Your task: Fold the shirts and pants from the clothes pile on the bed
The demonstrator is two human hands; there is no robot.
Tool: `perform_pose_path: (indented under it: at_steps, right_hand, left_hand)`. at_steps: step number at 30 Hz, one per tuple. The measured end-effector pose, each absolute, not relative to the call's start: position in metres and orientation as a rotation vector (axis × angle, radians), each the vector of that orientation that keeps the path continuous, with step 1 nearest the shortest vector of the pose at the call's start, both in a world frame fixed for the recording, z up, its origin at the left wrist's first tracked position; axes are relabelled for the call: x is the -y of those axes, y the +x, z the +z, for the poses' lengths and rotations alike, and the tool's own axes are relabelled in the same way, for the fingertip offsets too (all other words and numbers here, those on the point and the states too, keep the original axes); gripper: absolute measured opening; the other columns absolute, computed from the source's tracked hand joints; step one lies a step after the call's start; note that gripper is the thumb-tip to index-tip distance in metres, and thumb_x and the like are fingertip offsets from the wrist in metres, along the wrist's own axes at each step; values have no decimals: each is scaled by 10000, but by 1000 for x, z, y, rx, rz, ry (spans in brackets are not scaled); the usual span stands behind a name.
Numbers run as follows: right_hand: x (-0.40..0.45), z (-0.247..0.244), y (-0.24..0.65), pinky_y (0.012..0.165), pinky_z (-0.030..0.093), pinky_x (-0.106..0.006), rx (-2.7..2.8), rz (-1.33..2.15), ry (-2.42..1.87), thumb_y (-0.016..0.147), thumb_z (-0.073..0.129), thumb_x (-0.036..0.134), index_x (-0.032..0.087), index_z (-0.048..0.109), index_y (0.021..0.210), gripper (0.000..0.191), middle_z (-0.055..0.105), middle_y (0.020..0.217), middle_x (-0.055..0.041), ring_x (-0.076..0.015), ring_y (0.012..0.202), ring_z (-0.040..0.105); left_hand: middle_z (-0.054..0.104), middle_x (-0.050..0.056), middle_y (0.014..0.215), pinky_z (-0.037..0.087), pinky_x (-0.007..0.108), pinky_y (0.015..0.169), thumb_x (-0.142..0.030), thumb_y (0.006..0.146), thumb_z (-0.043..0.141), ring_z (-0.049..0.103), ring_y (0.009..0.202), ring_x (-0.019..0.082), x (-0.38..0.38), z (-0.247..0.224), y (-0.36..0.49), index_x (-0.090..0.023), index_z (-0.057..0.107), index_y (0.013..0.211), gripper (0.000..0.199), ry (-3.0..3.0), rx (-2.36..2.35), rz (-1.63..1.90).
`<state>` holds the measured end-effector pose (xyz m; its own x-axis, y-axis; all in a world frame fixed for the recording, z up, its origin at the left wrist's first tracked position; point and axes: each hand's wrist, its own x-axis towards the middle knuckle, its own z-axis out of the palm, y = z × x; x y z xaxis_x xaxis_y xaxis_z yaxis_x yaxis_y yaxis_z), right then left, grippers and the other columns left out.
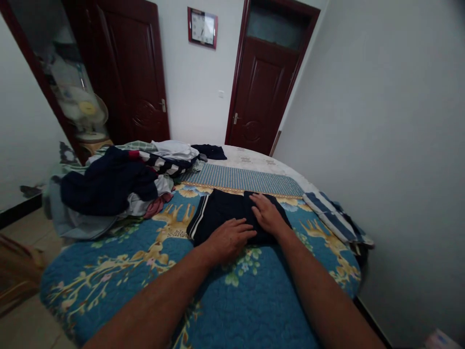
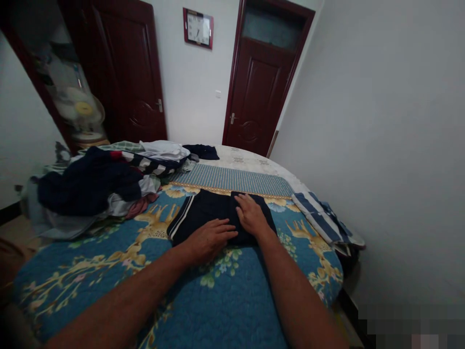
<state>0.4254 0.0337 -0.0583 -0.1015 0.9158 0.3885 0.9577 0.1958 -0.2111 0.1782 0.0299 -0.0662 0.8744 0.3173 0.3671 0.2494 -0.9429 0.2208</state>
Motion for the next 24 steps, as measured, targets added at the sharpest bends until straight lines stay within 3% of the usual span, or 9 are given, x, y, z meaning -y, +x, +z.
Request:
perform_pose_path:
  at_steps: [6, 12, 16, 20, 24]
  right_hand:
    - [-51, -67, 407, 1291, 195, -597, 2102, 75, -2062, 1103, 364, 543, 241, 432, 1648, 627, 400, 1713, -92, -320, 1606, 290]
    - [-76, -55, 401, 1262, 222, -633, 2056, 146, -2157, 1086, 364, 607, 236, 470, 1623, 661, 378, 1722, -113, -349, 1588, 309]
    - [-93, -52, 396, 1237, 258, -633, 2024, 134, -2163, 1075, 394, 611, 225, 519, 1581, 649, 468, 1663, -143, -366, 1536, 388]
    - [-95, -51, 392, 1221, 290, -577, 1967, 56, -2146, 1084, 406, 584, 219, 615, 1477, 576, 566, 1579, -136, -344, 1460, 480]
    - [-82, -48, 387, 1179, 344, -401, 1837, -138, -2034, 1120, 349, 484, 191, 687, 1369, 511, 689, 1408, -141, -263, 1348, 580]
  left_hand:
    - [710, 55, 1446, 418, 542, 1220, -188, 972, 615, 634, 1366, 288, -30, -63, 177, -295, 747, 1312, 380, 2859, -474, 511]
    - [730, 73, 1389, 468, 499, 1160, -202, 965, 649, 671, 1279, 285, -31, -57, 173, -293, 790, 1240, 323, 2866, -394, 550]
    - [734, 78, 1338, 511, 440, 1083, -218, 980, 650, 684, 1209, 261, -34, -59, 172, -312, 812, 1208, 295, 2852, -343, 580]
    - [733, 68, 1292, 515, 424, 1069, -230, 973, 669, 689, 1160, 247, -37, -61, 170, -331, 818, 1195, 286, 2820, -337, 601]
    - [735, 75, 1277, 537, 400, 1028, -216, 975, 650, 690, 1156, 245, -38, -60, 169, -321, 820, 1185, 289, 2785, -336, 604]
